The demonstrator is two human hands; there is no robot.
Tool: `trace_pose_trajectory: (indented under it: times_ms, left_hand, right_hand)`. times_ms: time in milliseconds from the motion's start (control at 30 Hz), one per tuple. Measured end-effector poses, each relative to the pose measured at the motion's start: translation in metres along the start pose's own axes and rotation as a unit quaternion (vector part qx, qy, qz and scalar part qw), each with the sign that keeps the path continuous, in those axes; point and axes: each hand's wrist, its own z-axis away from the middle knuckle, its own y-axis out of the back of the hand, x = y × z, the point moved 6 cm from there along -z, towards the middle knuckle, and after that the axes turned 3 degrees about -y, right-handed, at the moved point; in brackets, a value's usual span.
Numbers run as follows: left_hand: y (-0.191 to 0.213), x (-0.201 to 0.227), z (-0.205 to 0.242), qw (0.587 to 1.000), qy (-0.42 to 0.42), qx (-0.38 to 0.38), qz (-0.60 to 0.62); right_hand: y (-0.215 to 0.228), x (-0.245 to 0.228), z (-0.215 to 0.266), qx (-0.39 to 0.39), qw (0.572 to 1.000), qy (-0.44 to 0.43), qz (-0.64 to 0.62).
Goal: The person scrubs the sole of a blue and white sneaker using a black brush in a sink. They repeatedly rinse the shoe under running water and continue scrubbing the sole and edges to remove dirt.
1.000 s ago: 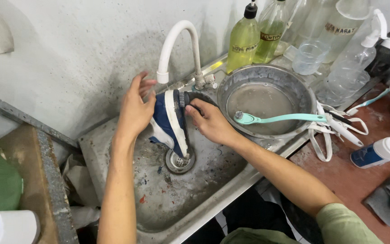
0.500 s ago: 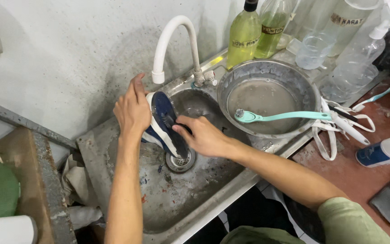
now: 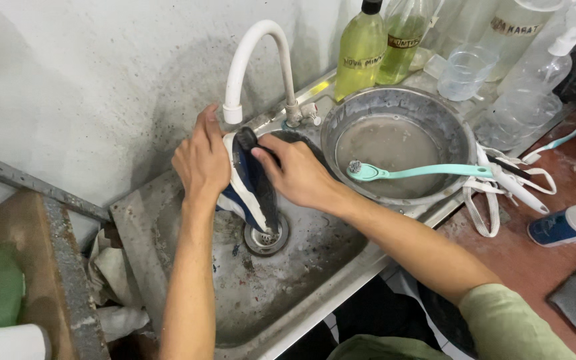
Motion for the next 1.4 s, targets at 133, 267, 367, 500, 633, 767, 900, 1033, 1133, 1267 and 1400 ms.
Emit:
trace_pose_trajectory:
  times_ms: [133, 267, 367, 500, 633, 767, 900, 1033, 1133, 1267, 1400]
  left_hand:
    - [0.001, -0.003, -0.006, 1.0, 0.006, -0.007, 0.016]
    - [-0.001, -0.011, 0.0, 1.0, 0.021, -0.014, -0.008]
    - [-0.002, 0.011, -0.011, 1.0, -0.008, 0.004, -0.004]
    - [0.003, 0.006, -0.003, 1.0, -0.004, -0.002, 0.018]
    - [0.0, 0.0, 0.003, 1.0, -0.001, -0.009, 0.02]
    - [-0.001, 0.004, 0.001, 1.0, -0.005, 0.007, 0.006]
    - [0.0, -0.01, 0.001, 1.0, 0.009, 0.009, 0.019]
    - [0.003, 0.005, 0.0, 1.0, -0.003, 0.013, 0.012]
    - [0.003, 0.001, 0.006, 1.0, 0.0, 0.008, 0.019]
    - [0.012, -0.008, 0.012, 0.999, 0.001, 0.02, 0.026]
    - [0.007, 0.0, 0.011, 0.999, -0.026, 0.029, 0.032]
  right_hand:
    - [-0.016, 0.011, 0.019, -0.017, 0.999, -0.028, 0.018]
    - [-0.013, 0.024, 0.017, -0.033, 0.998, -0.033, 0.038]
    - [-0.007, 0.019, -0.003, 0.028, 0.999, -0.01, 0.012]
    - [-0.029, 0.039, 0.018, 0.002, 0.999, -0.039, 0.003]
    - [-0.022, 0.039, 0.011, -0.009, 0.999, -0.046, 0.01]
    - [-0.026, 0.037, 0.008, 0.031, 0.998, -0.043, -0.022]
    - [-0.024, 0.038, 0.01, -0.021, 0.997, -0.066, -0.017]
    - [-0.005, 0.02, -0.003, 0.016, 0.999, -0.045, -0.019]
    - [-0.027, 0.034, 0.009, -0.001, 0.997, -0.07, -0.035]
    - [-0.023, 0.051, 0.004, -0.037, 0.996, -0.083, -0.017]
    - [-0.008, 0.001, 0.01, -0.024, 0.997, -0.061, -0.037]
